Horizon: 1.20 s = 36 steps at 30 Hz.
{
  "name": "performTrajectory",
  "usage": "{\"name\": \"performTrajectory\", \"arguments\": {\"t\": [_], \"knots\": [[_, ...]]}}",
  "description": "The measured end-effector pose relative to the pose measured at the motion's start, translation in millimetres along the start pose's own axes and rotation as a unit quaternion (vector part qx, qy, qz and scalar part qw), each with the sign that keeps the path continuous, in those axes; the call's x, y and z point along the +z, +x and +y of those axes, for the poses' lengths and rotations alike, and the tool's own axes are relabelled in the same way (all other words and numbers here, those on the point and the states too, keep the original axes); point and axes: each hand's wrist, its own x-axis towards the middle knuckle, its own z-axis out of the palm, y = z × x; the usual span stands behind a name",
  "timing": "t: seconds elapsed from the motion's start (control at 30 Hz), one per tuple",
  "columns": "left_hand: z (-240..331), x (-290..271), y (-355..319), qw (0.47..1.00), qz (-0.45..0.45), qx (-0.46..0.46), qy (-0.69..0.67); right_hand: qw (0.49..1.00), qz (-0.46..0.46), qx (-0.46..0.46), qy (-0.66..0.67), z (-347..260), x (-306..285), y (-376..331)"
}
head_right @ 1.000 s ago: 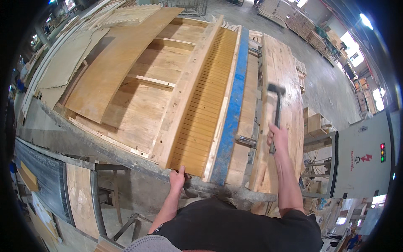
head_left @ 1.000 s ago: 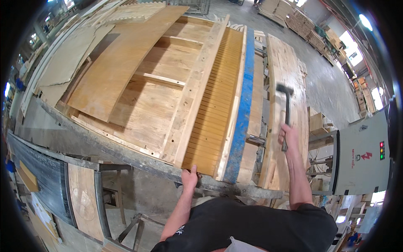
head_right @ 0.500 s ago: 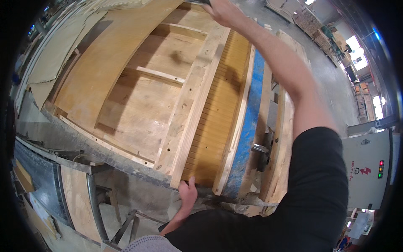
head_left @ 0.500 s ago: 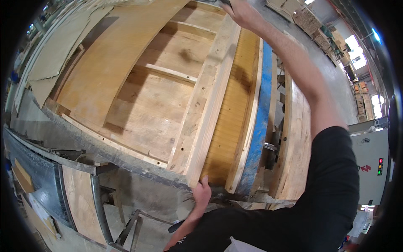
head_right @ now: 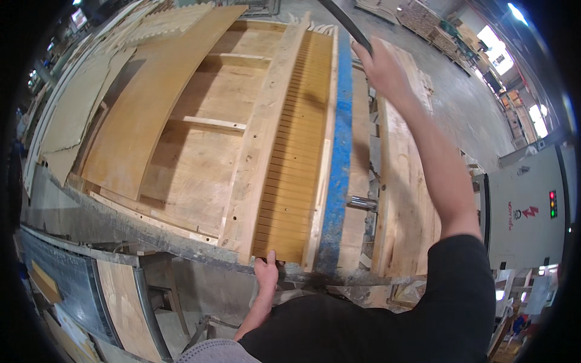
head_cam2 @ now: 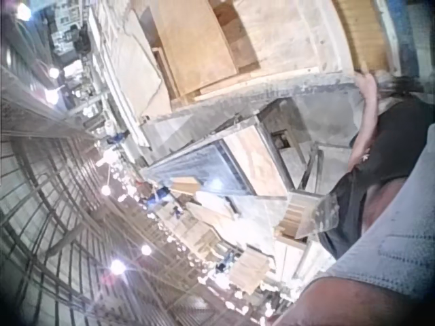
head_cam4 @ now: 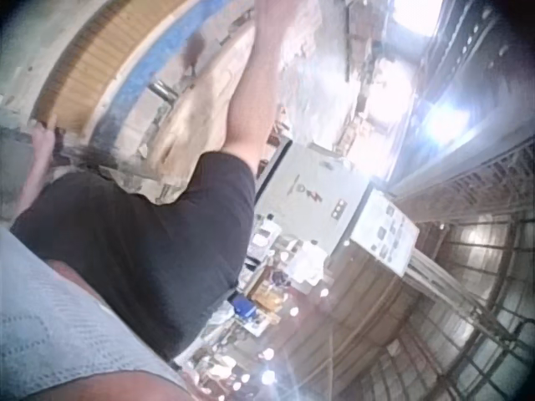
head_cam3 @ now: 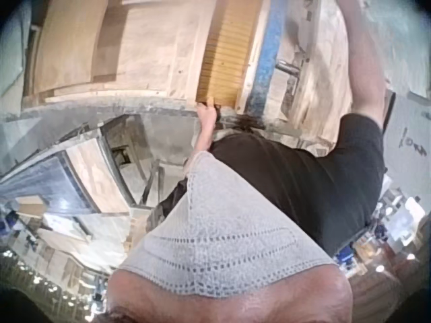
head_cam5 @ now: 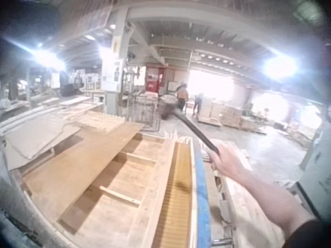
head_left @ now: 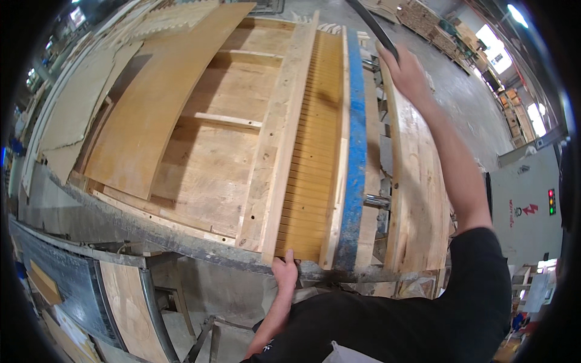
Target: The person repeatedly picks up wooden panels from a conveyor belt and places them into a wooden jig on a workbench. The person aligns each panel within the jig and then removes it to repeat the process with the next panel.
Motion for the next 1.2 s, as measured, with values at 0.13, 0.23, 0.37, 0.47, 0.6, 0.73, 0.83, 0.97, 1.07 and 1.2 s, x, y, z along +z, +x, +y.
{"name": "performTrajectory", "arguments": {"t": [0.13,0.23,0.37,0.47,0.6,0.73,0.83,0.97,1.07,1.2], "knots": [[1.6,5.7,-2.6,0.993,-0.006,-0.004,-0.115,0.898,-0.066,0.358,0.246,60.2,-81.3,-169.6],[5.7,7.2,-1.9,0.985,-0.028,-0.034,-0.166,0.821,0.002,0.479,0.309,95.1,-112.6,-288.7],[21.3,7.5,-6.6,0.973,-0.035,-0.066,-0.219,0.721,0.025,0.58,0.377,105.8,-139.0,-408.5],[18.3,-3.6,4.6,0.928,-0.097,-0.132,-0.334,0.62,0.031,0.636,0.459,101.5,-142.0,-473.0],[4.9,-10.7,21.6,0.906,-0.132,-0.172,-0.362,0.849,-0.034,0.515,0.114,126.3,-130.9,-547.6],[13.0,-11.1,20.5,0.9,-0.137,-0.172,-0.377,0.85,-0.066,0.454,-0.258,96.0,-118.6,-544.1],[19.9,-2.6,18.0,0.894,-0.13,-0.188,-0.385,0.835,-0.024,0.422,-0.352,85.9,-89.3,-554.9],[27.1,2.2,18.1,0.89,-0.116,-0.204,-0.391,0.814,0.019,0.433,-0.386,65.5,-69.8,-547.7],[31.5,3.5,18.3,0.896,-0.113,-0.203,-0.378,0.81,0.02,0.452,-0.374,63.2,-69.9,-542.1],[40.7,2.9,13.9,0.9,-0.106,-0.185,-0.38,0.812,0.015,0.464,-0.353,61.3,-70.7,-533.6]]}}
